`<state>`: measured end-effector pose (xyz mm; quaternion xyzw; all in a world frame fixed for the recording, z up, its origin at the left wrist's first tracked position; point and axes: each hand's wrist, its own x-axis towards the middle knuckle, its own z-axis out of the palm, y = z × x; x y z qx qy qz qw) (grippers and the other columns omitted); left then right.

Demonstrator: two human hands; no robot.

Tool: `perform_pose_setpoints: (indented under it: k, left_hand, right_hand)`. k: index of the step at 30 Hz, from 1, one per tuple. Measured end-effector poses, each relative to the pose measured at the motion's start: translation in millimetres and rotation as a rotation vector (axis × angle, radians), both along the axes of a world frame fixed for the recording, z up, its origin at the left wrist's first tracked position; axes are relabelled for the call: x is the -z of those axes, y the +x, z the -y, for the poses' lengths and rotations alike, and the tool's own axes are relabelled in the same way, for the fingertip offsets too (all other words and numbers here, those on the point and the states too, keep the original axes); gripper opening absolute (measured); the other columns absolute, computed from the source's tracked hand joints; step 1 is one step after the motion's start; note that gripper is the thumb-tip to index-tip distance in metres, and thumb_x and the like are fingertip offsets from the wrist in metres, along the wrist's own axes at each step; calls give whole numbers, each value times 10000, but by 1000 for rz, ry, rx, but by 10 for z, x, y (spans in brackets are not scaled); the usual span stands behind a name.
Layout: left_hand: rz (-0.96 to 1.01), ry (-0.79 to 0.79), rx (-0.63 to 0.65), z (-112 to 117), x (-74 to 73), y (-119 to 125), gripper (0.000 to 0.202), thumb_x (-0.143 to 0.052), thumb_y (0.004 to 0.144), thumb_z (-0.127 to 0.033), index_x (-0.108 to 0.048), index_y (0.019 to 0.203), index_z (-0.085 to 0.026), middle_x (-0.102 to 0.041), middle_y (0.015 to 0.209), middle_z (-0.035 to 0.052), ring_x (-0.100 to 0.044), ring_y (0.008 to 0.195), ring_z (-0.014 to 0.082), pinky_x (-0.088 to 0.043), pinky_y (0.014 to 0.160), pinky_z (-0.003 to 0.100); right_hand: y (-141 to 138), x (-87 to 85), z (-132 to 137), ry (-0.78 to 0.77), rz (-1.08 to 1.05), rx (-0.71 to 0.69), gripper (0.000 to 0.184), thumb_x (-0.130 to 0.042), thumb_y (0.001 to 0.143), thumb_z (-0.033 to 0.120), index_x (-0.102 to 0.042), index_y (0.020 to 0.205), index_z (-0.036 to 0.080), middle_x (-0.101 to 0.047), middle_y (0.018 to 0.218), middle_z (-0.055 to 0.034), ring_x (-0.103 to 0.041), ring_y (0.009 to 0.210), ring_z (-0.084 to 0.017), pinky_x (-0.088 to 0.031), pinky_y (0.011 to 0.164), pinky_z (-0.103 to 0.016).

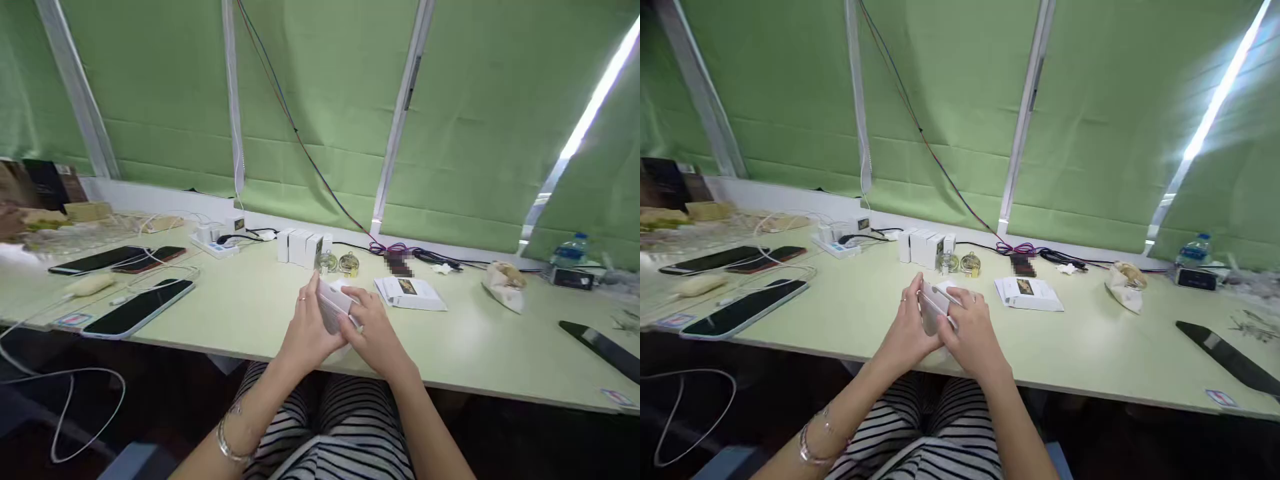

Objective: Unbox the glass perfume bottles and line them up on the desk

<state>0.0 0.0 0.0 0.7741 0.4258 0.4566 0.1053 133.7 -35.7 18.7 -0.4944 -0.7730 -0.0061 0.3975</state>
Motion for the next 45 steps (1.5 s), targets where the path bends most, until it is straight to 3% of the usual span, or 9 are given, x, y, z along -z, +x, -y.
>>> perform_pose_setpoints:
  k: [5, 11, 14, 22, 27, 33, 36, 40, 45]
  left_hand:
    - [8, 18, -14, -95, -4, -146, 952, -628, 695, -381, -24, 1402, -174, -281, 1356, 188, -311, 1259, 327, -366, 975, 506]
    - [88, 19, -7, -198, 114, -304, 952, -630, 707, -382, 5, 1399, -230, -199, 1387, 167, -337, 1244, 314, -407, 950, 489]
    - [145, -18, 47, -220, 207, -369, 978, -632, 712, -397, 55, 1392, -250, -87, 1422, 170, -351, 1236, 305, -422, 939, 482]
    - [139, -236, 196, -301, 261, -686, 965, -609, 749, -372, 92, 1391, -208, -317, 1365, 163, -321, 1284, 274, -318, 1029, 465]
    - [225, -389, 296, -368, 233, -826, 959, -635, 727, -365, 28, 1402, -205, -242, 1425, 172, -317, 1288, 287, -313, 1037, 449]
    - [305, -497, 430, -367, 207, -856, 920, -636, 735, -370, -8, 1398, -260, -184, 1462, 154, -339, 1277, 300, -320, 1026, 482]
    - [299, -484, 438, -359, 202, -860, 914, -629, 741, -387, -11, 1399, -246, -184, 1461, 148, -285, 1310, 281, -299, 1049, 447]
    - [273, -485, 418, -345, 193, -861, 937, -622, 739, -403, 15, 1403, -223, -182, 1455, 167, -274, 1313, 285, -287, 1050, 452]
    - [250, -460, 366, -337, 194, -822, 953, -635, 719, -398, 2, 1404, -213, -266, 1412, 175, -328, 1279, 296, -295, 1036, 469]
  right_hand:
    - [-140, 161, -79, 36, -98, -64, 275, -369, 899, 260, -511, 1124, 188, -442, 1285, -105, -393, 1180, -255, -361, 977, -476]
    - [-333, 510, -189, 101, -322, -177, 563, -338, 917, 293, -73, 1412, 264, -44, 1489, -66, -146, 1364, -226, -366, 1018, -424]
    - [-350, 546, -186, 71, -402, -248, 662, -386, 905, 279, 42, 1410, 286, 21, 1502, -71, -293, 1309, -228, -411, 984, -418]
    - [-354, 556, -160, 70, -498, -413, 635, -430, 877, 205, -62, 1372, 358, -106, 1484, -81, -544, 1068, -184, -544, 770, -352]
    - [-354, 538, -169, 50, -759, -257, 487, -415, 878, 245, -200, 1305, 335, -218, 1433, -111, -605, 737, -105, -532, 565, -282]
    - [-261, 528, -312, -198, -881, -49, 292, -424, 837, 306, -373, 1117, 240, -431, 1222, -87, -598, 730, -122, -519, 582, -288]
    - [-170, 473, -498, -247, -649, 37, 312, -457, 788, 286, -425, 1087, 201, -487, 1137, -98, -596, 754, -155, -510, 695, -355]
    - [-70, 208, -931, -21, -316, 116, 297, -428, 772, 212, -486, 1060, 173, -543, 1056, -104, -569, 876, -205, -455, 815, -384]
    - [-68, 105, -1565, 55, -333, 245, 368, -336, 761, 104, -438, 1114, 129, -501, 1102, -143, -483, 1036, -227, -376, 914, -389]
